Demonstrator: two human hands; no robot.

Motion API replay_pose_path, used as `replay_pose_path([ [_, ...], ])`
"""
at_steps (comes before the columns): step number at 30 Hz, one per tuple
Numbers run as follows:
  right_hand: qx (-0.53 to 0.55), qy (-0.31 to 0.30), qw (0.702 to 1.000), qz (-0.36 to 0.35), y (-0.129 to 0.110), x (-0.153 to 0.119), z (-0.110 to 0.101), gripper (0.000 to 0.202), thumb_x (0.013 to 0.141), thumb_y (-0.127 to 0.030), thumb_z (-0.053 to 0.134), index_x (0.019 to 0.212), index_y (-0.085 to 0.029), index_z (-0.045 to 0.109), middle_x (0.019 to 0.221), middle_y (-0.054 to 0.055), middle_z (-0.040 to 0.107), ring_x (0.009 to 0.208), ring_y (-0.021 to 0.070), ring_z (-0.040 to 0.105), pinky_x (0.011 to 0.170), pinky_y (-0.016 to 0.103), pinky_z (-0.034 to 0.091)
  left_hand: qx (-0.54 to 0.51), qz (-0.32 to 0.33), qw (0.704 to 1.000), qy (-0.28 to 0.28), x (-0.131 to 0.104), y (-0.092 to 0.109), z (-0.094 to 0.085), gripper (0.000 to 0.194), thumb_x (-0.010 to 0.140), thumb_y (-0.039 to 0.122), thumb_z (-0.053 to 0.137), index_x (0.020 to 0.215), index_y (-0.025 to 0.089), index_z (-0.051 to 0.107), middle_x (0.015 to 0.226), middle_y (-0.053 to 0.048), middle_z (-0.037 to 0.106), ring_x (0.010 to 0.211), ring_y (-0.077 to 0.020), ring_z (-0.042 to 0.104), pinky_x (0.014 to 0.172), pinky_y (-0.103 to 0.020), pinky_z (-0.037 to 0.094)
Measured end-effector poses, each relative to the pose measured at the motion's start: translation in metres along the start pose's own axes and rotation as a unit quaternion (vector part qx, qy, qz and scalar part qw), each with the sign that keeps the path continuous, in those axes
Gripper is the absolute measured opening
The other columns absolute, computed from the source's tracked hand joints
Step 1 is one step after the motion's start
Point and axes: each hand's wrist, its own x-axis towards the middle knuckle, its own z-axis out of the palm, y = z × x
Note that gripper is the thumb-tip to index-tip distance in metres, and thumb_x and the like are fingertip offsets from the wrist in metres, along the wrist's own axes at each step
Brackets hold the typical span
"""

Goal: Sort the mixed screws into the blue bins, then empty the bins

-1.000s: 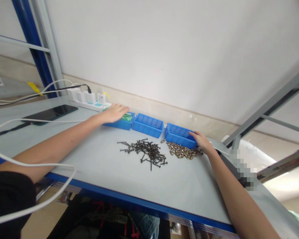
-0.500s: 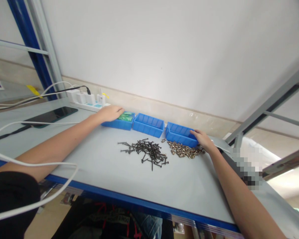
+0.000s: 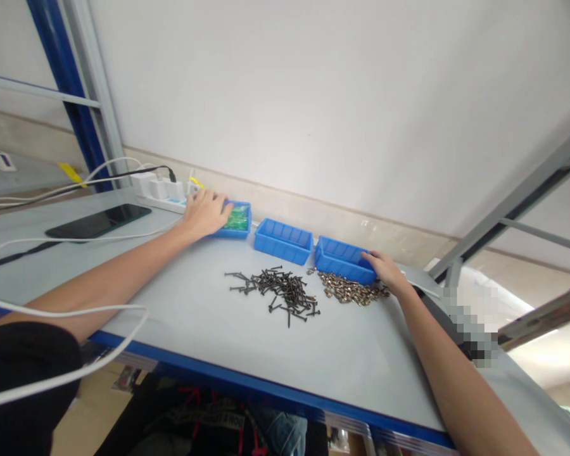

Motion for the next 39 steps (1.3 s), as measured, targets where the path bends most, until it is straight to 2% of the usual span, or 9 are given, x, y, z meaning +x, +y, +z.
replay_pose_path([
  [4,-0.001,0.001,1.0,0.0,-0.001,0.0,0.0,0.039,0.083,-0.038,0.049,0.103,-0.011,0.067,0.111,0.014,0.066,0.102,0.028,0.06,0.091,0.036,0.042,-0.006,0.022,0.998,0.054,-0.005,0.003,0.005,0.044,0.091,0.04,0.031,0.115,0.015,0.059,0.113,-0.016,0.057,0.112,-0.0329,0.048,0.093,-0.047,0.033],
  [11,-0.004,-0.001,1.0,0.002,-0.004,-0.001,-0.001,0.037,0.083,-0.036,0.049,0.1,-0.01,0.068,0.111,0.014,0.066,0.104,0.0278,0.059,0.093,0.035,0.041,-0.042,0.036,0.997,0.053,-0.005,0.005,0.009,0.044,0.091,0.039,0.031,0.116,0.014,0.057,0.112,-0.017,0.057,0.111,-0.034,0.047,0.096,-0.048,0.03],
  [18,-0.002,0.0,1.0,0.001,-0.005,-0.002,-0.001,0.037,0.083,-0.036,0.049,0.102,-0.011,0.068,0.112,0.013,0.066,0.106,0.0268,0.058,0.094,0.035,0.04,-0.044,0.028,0.993,0.111,-0.014,0.017,0.012,0.043,0.091,0.04,0.034,0.117,0.012,0.054,0.117,-0.018,0.053,0.116,-0.0355,0.043,0.101,-0.051,0.024],
  [24,-0.004,0.001,1.0,0.004,-0.004,-0.001,-0.001,0.036,0.083,-0.036,0.049,0.102,-0.012,0.068,0.112,0.012,0.067,0.106,0.0265,0.058,0.095,0.035,0.04,-0.044,0.031,0.992,0.112,-0.012,0.018,0.014,0.042,0.091,0.039,0.034,0.118,0.013,0.053,0.119,-0.018,0.053,0.117,-0.0345,0.043,0.102,-0.05,0.023],
  [30,-0.005,0.001,1.0,0.003,-0.005,-0.002,0.0,0.041,0.083,-0.036,0.048,0.107,-0.008,0.066,0.115,0.015,0.065,0.107,0.0274,0.058,0.095,0.035,0.04,-0.048,0.007,0.993,0.106,-0.009,0.013,0.014,0.045,0.09,0.039,0.033,0.119,0.012,0.053,0.122,-0.019,0.052,0.118,-0.036,0.042,0.102,-0.05,0.02],
  [39,0.001,0.001,1.0,0.001,-0.003,-0.001,0.0,0.035,0.083,-0.037,0.05,0.1,-0.014,0.069,0.109,0.01,0.068,0.103,0.0255,0.059,0.093,0.034,0.041,0.006,0.005,0.998,0.068,-0.008,0.008,0.0,0.04,0.086,0.033,0.036,0.113,0.011,0.055,0.115,-0.021,0.054,0.114,-0.0373,0.044,0.096,-0.052,0.025],
])
